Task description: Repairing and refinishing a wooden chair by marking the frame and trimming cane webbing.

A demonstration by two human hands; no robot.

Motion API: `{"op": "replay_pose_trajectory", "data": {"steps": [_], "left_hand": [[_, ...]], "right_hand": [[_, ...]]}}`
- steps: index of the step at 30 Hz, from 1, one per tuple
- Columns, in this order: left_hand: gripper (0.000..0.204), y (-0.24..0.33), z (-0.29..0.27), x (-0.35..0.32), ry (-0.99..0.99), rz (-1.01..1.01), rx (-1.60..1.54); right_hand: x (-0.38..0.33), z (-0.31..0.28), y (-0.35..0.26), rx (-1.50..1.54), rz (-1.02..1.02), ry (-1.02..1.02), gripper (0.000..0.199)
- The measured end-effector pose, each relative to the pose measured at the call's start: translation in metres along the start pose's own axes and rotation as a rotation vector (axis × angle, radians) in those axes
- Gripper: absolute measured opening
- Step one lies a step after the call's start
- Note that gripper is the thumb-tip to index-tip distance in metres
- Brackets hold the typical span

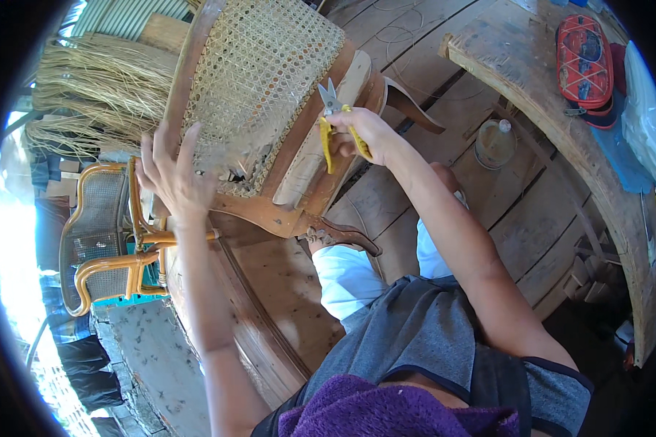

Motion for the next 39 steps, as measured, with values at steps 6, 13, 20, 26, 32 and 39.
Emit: {"op": "replay_pose_trajectory", "data": {"steps": [6,13,20,26,32,39], "left_hand": [[0.027,-0.010,0.045,0.054,-0.368,0.038,-0.557],[0.027,-0.035,0.068,0.044,-0.383,-0.078,-0.684],[0.048,-0.065,0.090,0.031,-0.478,-0.477,-0.811],[0.054,-0.054,0.079,0.040,-0.425,-0.364,-0.873],[0.054,-0.058,0.085,0.038,-0.497,-0.432,-0.800],[0.051,-0.060,0.086,0.036,-0.477,-0.444,-0.836]], "right_hand": [[0.018,0.032,-0.001,0.360,0.071,-0.153,0.030],[0.051,0.034,-0.005,0.435,0.001,0.056,0.029],[0.053,0.035,0.000,0.638,-0.109,0.225,0.022],[0.021,-0.003,-0.012,-0.121,-0.155,0.132,0.020],[0.028,0.007,-0.018,0.348,0.037,-0.085,0.028],[0.068,0.000,-0.036,0.429,-0.009,-0.007,0.032]]}}
Point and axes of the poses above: each hand's wrist, its own x-axis towards the middle knuckle, its own z-axis out of the palm, y = z × x, the point moved 10 cm from there along x, towards the middle knuckle, and after that the axes turned 11 degrees about -z, right-handed, at the moved point
